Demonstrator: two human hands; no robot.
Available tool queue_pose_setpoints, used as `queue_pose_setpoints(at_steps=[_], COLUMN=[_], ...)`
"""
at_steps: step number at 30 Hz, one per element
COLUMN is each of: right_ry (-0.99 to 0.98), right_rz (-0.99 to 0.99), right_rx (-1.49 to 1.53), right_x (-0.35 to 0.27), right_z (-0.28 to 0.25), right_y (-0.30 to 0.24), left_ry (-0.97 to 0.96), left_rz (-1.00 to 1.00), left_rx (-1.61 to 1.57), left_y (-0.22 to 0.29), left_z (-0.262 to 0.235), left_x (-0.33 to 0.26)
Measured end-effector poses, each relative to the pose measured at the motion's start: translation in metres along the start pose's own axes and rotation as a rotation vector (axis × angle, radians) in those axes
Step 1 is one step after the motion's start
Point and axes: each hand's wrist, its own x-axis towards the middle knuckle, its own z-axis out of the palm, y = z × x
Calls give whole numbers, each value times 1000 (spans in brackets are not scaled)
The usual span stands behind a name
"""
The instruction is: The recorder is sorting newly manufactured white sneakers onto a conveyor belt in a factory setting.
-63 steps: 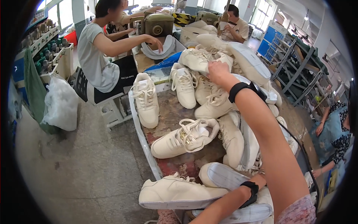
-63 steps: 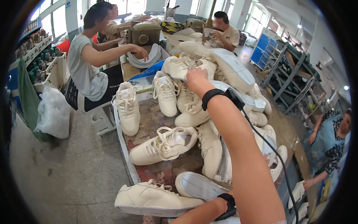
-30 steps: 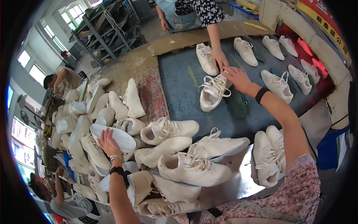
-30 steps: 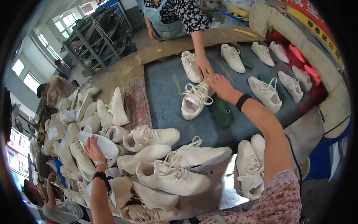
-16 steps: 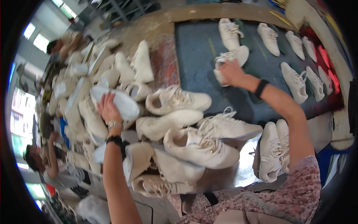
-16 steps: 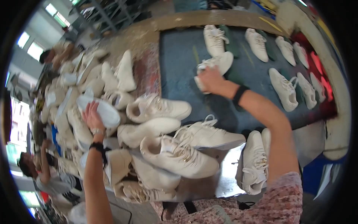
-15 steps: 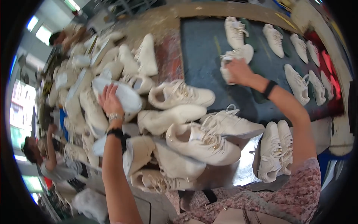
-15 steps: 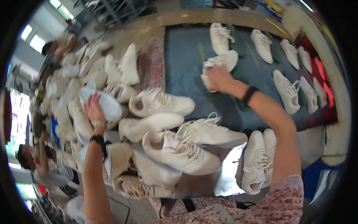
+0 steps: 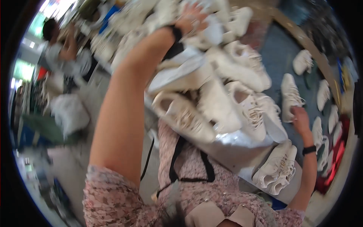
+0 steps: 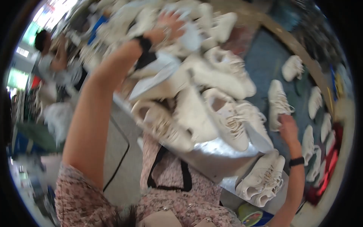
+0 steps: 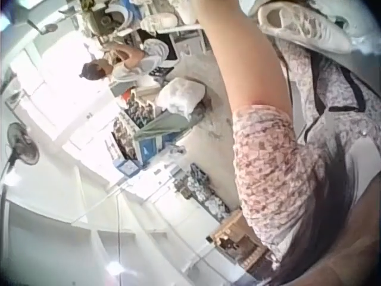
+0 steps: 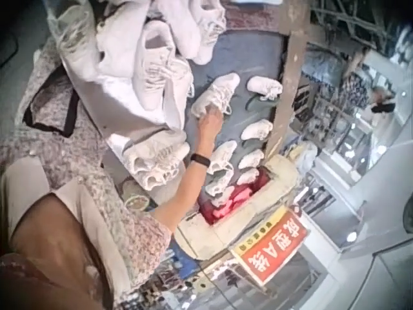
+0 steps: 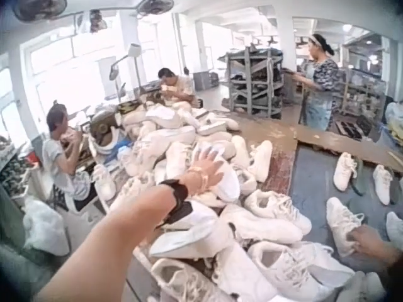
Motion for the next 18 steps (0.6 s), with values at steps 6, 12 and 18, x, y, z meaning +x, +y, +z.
queue_pose_setpoints(at_steps=[6,12,18], right_ry=[80,166,279], right_rz=[-208,-309,-682], right_rx=[182,125,7], right_x=[32,66,81], right_z=[-68,-72,-98], right_y=[-83,-205,-314], left_ry=[531,304,-601], left_rz=[155,-250,-1110], left_rx=[-405,-184,-421], left_y=[-53,-66,57], left_z=[-175,-175,-54], left_x=[-114,-363,-627])
